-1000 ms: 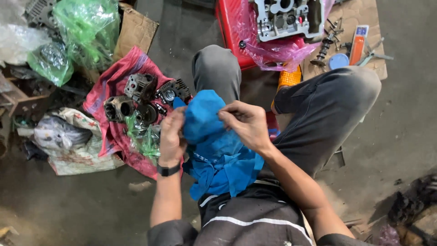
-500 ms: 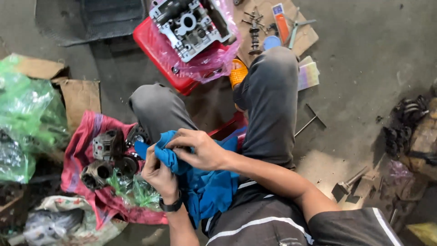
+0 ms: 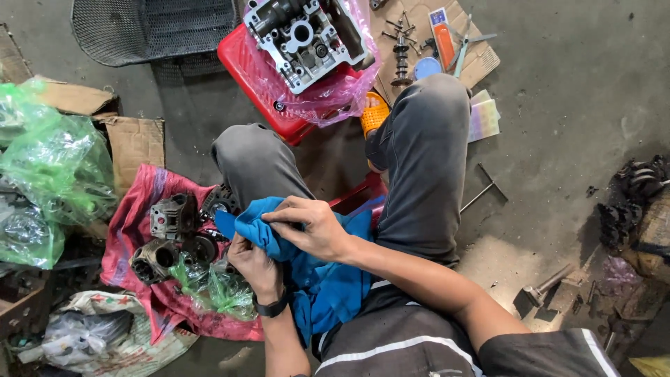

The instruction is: The person sits on a low stool and works on a disassembled engine block. They use a screwdriver to remove a small metal pin, then measure it with a caliper. The person retrieves a small part from a plastic organizer, wipes it with a cloth, and inserts it into the engine block. They repeat this process for another pin, cleaning and installing it into the assembly.

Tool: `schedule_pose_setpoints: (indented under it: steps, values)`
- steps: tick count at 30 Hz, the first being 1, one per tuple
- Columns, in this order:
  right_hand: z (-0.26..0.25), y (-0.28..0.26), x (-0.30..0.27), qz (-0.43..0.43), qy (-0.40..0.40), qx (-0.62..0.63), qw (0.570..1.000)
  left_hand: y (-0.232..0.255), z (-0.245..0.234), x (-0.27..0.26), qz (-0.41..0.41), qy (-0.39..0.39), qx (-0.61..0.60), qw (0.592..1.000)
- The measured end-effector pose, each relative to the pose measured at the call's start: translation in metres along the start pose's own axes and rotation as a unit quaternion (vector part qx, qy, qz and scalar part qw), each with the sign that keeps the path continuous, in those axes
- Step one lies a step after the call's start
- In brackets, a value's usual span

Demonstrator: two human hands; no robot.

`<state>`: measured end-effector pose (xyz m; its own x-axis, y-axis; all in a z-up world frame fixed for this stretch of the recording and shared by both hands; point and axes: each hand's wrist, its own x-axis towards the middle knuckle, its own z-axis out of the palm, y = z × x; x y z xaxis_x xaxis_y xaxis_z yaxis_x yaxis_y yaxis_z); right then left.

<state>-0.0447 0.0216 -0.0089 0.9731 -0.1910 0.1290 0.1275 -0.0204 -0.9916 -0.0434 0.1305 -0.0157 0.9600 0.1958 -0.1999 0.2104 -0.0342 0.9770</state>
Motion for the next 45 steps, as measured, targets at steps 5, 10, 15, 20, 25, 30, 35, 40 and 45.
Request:
schedule_pose_setpoints:
  steps: [5, 10, 15, 20, 25, 30, 35, 40, 45]
  values:
    - [0.005, 0.004, 0.000, -0.020, 0.025, -0.041, 0.999, 0.013, -0.003, 0.005, 0.000, -0.030, -0.057, 0.998]
    - [0.005, 0.003, -0.003, -0.050, 0.018, -0.068, 0.996, -0.001, -0.015, 0.004, -0.020, -0.040, -0.067, 0.997]
    - [0.002, 0.008, 0.001, -0.116, -0.025, -0.098, 0.988, -0.021, -0.027, 0.002, -0.054, -0.062, -0.081, 0.993]
    - [-0.007, 0.012, 0.004, -0.173, -0.093, -0.161, 0.967, -0.033, -0.037, 0.006, -0.074, -0.092, -0.089, 0.989]
    - [-0.010, 0.018, 0.000, -0.202, -0.140, -0.233, 0.941, -0.022, -0.034, 0.005, -0.059, -0.095, -0.004, 0.994]
    - [-0.013, 0.003, 0.002, -0.051, -0.055, -0.026, 0.997, -0.035, -0.033, 0.003, -0.051, -0.025, 0.044, 0.997]
    - [-0.041, -0.017, 0.004, 0.050, 0.002, 0.055, 0.997, 0.025, -0.031, 0.005, 0.277, 0.079, 0.307, 0.907]
    - [-0.073, -0.049, -0.009, 0.043, -0.006, 0.118, 0.992, 0.065, -0.002, -0.025, 0.334, -0.067, 0.234, 0.911]
    - [-0.113, -0.063, -0.027, 0.004, 0.035, 0.075, 0.997, 0.061, 0.057, -0.053, 0.213, -0.275, 0.132, 0.928]
